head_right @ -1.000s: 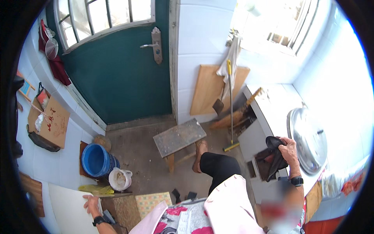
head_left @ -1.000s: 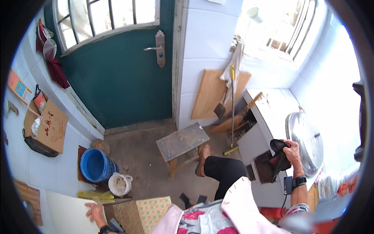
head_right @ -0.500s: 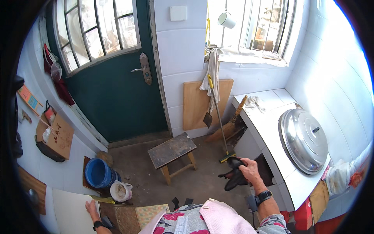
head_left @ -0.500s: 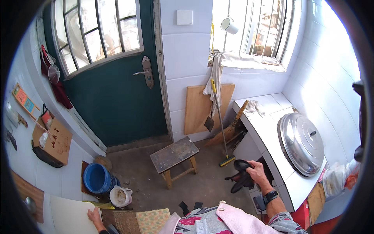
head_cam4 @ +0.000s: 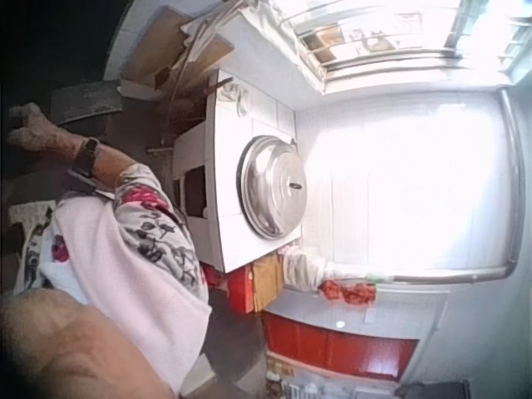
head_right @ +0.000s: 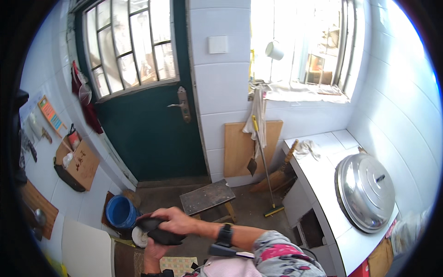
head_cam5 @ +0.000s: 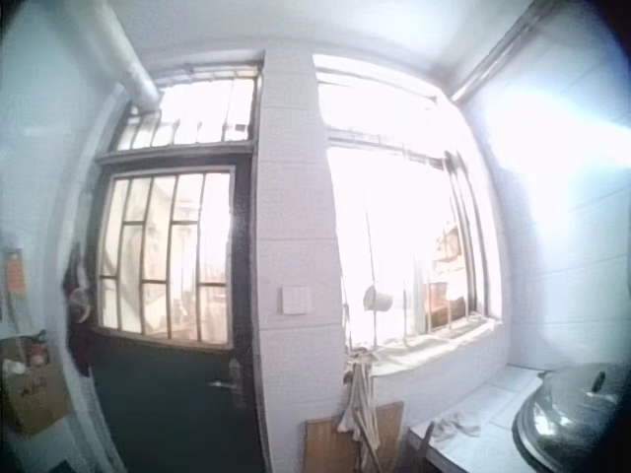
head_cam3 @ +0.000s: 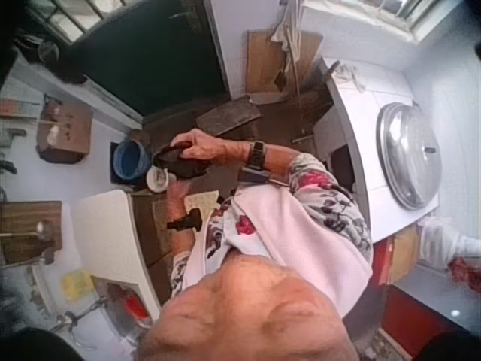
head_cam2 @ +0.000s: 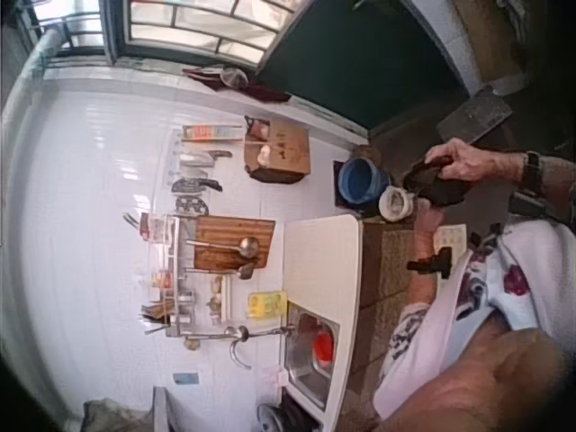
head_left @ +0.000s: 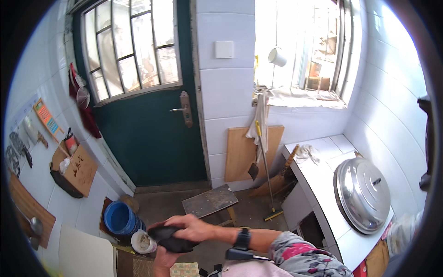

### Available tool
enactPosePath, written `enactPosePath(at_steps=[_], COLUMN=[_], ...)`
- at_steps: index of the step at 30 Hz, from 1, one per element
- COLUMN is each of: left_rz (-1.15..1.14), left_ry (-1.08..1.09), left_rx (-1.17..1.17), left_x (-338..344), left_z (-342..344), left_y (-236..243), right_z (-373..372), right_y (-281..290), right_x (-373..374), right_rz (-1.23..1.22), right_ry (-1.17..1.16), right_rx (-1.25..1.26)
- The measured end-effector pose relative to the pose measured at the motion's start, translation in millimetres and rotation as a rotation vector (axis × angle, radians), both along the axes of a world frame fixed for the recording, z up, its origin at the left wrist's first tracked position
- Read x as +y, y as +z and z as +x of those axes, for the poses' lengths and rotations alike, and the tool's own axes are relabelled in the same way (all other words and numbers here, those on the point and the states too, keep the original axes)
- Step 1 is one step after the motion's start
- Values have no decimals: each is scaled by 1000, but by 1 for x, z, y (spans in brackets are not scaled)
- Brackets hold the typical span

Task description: The person cleans a window and its frame using a long-handled tool with a cloth, then wipes the frame and wall with a cloth by hand. They rinse the cloth in a red scoop at the sink and wring it out.

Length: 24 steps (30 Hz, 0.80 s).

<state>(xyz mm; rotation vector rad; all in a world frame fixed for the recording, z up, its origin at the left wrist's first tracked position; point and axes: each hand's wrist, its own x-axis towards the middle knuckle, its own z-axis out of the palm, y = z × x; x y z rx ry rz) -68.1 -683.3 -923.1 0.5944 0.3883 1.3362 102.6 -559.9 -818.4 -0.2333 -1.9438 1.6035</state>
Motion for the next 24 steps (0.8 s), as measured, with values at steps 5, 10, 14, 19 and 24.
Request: enactPosePath(at_steps=[5, 10, 14, 19, 24], left_rz=[44, -380, -295, -340, -241], left_ry=[527, 749, 685, 729, 740], left_rx=[255, 216, 303, 278, 244], left_x=[-27, -73, -111, -158, -200], left_z=[11, 17, 6, -16, -34], left_y=[26, 28, 18, 16, 0], right_z=[-13, 0, -17, -46, -67], right_y=[-15, -35, -56, -71, -67], right_x=[-16, -16, -33, -71, -98], right_rz=[299, -124, -233, -330, -226], right_ry=[130, 211, 229, 279, 298], right_rx=[-89, -237, -317, -350, -433])
